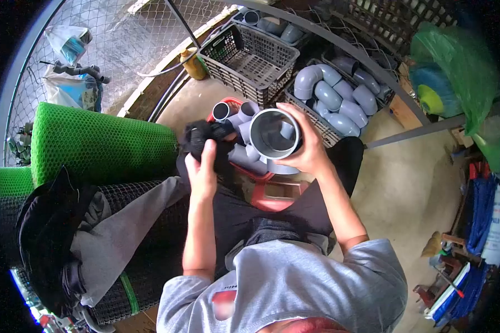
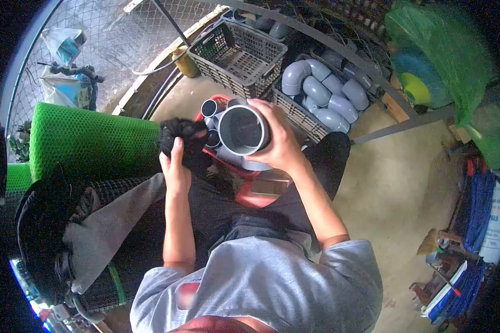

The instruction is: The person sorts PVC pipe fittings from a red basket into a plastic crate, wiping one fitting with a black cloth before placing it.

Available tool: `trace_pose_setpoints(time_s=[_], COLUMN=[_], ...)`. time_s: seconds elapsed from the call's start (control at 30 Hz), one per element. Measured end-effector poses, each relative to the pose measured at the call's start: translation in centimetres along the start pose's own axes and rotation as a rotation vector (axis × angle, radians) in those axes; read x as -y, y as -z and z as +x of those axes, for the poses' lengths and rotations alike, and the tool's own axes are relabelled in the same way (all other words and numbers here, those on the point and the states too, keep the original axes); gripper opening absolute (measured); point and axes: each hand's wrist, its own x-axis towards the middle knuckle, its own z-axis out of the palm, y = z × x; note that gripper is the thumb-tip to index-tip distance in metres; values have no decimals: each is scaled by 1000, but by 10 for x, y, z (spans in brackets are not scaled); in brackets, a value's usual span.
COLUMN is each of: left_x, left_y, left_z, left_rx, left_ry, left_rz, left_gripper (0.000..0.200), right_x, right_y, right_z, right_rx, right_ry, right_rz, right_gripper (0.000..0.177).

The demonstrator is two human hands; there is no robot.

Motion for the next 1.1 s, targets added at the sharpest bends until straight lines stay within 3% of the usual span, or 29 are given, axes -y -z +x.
trace_pose_setpoints(time_s=[0.03,0.07,0.1,0.17,0.2,0.23,0.3,0.33,0.37,0.43,0.47,0.5,0.6,0.63,0.73,0.8,0.83,0.9,0.93,0.97,1.0,1.03,1.1], left_x=[-12,-18,-37,-30,-16,-4,5,2,22,30,39,35,39,52,65,60,53,64,75,91,107,104,100], left_y=[-14,-24,-47,-71,-78,-83,-82,-90,-92,-91,-99,-88,-113,-113,-101,-87,-81,-75,-71,-66,-65,-67,-71], left_z=[-4,0,5,12,15,17,22,24,21,47,31,37,29,28,28,28,29,28,26,23,21,7,1], left_rx=[13,171,359,551,514,500,790,825,620,774,289,518,220,241,330,465,533,650,610,555,546,790,830], left_ry=[-77,-343,-594,-707,-932,-965,-505,-195,-400,106,574,711,509,480,18,27,84,111,-310,-728,-882,-595,-75], left_rz=[99,417,668,979,1037,999,1085,1144,689,248,-359,-775,-797,-690,24,444,679,990,936,859,1138,1388,1036], left_gripper=[38,31,28,43,54,63,82,81,79,76,76,79,72,69,64,61,61,51,45,40,34,37,44], right_x=[-2,-5,-7,-27,-41,-42,-20,-19,-28,-24,-35,-38,-43,-39,-44,-53,-72,-40,-47,-57,-49,-42,-68], right_y=[-3,-5,-3,-13,-11,-8,-4,-1,-1,0,-1,-1,4,7,3,-8,-21,-48,-49,-44,-47,-50,-57], right_z=[0,1,-1,-9,-13,-7,-7,-7,-9,-9,-14,-16,-16,-15,-33,-61,-84,-83,-82,-82,-68,-54,-64], right_rx=[5,-6,19,-17,20,54,24,51,59,109,111,124,106,154,186,169,135,-221,-337,-415,-501,-587,-533], right_ry=[26,47,53,8,92,177,170,210,262,296,331,339,337,292,32,-46,-93,-532,-596,-748,-907,-1066,-1114], right_rz=[-95,-121,-141,-176,-225,-277,-447,-506,-561,-646,-723,-714,-613,-498,-186,-52,213,1090,1371,1352,1281,1199,1134], right_gripper=[112,95,95,90,79,68,65,63,59,56,57,57,54,65,83,85,88,84,76,71,73,75,79])
